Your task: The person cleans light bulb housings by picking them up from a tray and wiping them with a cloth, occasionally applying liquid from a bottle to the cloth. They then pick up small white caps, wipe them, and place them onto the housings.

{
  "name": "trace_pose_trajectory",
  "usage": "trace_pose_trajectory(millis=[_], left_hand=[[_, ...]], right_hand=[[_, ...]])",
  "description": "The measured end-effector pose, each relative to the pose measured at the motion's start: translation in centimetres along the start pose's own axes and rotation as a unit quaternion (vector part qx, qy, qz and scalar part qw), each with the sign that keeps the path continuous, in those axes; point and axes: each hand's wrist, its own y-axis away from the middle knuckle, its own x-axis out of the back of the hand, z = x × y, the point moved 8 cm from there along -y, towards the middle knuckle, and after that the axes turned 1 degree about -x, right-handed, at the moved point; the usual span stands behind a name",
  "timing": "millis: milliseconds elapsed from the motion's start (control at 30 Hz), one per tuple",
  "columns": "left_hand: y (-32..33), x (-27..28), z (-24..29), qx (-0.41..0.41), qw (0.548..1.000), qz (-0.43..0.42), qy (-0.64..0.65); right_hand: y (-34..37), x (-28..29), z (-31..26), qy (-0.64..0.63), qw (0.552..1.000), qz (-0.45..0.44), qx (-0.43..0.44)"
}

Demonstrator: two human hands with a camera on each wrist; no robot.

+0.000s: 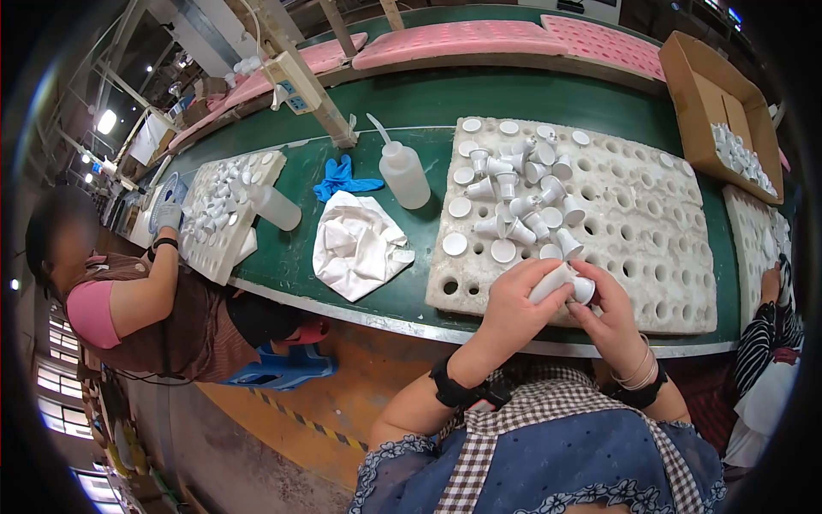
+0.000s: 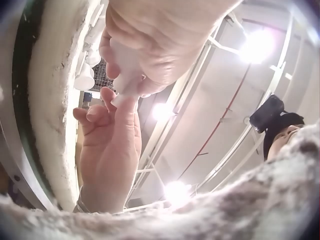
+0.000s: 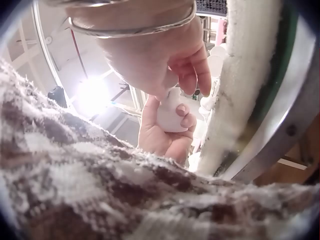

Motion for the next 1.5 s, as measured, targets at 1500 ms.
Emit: trace_pose_trajectory(millis=[1500], left_hand=[[0.2, -2.2, 4.6, -0.291, 0.915, -0.035, -0.278]], right_hand=[[0.6, -2.5, 3.4, -0.473, 0.833, -0.033, -0.285]])
